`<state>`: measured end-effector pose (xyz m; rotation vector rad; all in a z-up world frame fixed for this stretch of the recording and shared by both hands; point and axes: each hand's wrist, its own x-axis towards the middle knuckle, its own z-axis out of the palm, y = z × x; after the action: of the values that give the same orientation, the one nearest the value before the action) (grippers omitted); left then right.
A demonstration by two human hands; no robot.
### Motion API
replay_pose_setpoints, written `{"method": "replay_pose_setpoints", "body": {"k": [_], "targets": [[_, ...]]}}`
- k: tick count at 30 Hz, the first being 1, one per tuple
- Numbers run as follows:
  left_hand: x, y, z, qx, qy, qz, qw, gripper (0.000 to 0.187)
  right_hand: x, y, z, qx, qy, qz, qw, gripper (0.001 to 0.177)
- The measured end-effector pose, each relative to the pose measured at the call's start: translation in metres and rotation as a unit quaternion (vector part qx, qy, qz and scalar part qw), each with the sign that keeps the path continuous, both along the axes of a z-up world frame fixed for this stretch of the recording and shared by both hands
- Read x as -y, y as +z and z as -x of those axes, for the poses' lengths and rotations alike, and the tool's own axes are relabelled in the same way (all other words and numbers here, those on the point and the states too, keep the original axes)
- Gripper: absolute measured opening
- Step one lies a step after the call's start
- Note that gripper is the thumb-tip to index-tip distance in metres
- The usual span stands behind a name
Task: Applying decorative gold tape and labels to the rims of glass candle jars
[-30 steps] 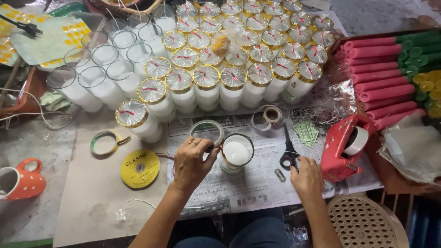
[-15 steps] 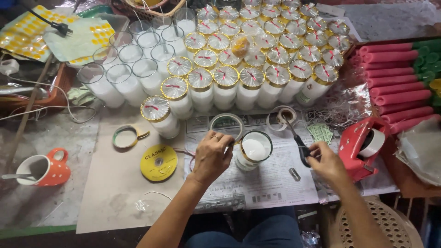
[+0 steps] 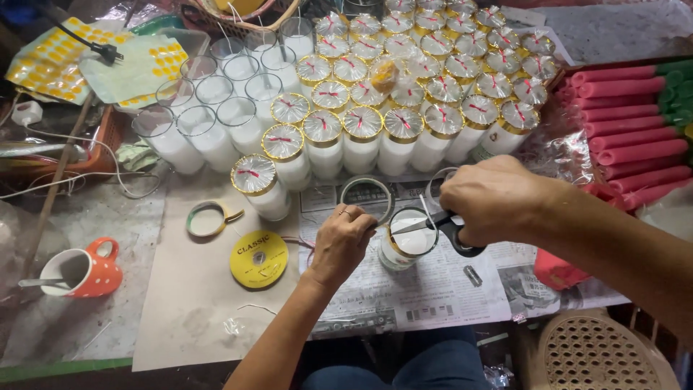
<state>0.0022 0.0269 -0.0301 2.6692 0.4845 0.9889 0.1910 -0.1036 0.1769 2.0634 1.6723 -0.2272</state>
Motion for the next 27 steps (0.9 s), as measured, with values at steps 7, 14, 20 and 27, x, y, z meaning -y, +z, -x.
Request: {"method": "replay_pose_setpoints", "body": {"k": [7, 14, 20, 27], "targets": [[0.000, -0.007, -0.002, -0.010, 0.009, -0.006, 1.000, 0.015, -0.024, 0.018, 0.023, 0.038, 0.026, 0.025, 0.999, 0.017], [0.000, -0.011, -0.002, -0.026, 0.025, -0.028, 0.999, 0.016, -0.043, 0.017, 0.045, 0.034, 0.067, 0.044, 0.996, 0.012], [0.002, -0.005, -0.002, -0.034, 0.029, -0.048, 0.998, 0.018, -0.065, 0.009, 0.070, 0.038, 0.082, 0.069, 0.994, 0.008], [0.000, -0.021, -0.005, -0.029, 0.030, -0.050, 0.998, 0.019, -0.084, -0.035, 0.078, 0.056, 0.068, 0.077, 0.993, 0.013]]}}
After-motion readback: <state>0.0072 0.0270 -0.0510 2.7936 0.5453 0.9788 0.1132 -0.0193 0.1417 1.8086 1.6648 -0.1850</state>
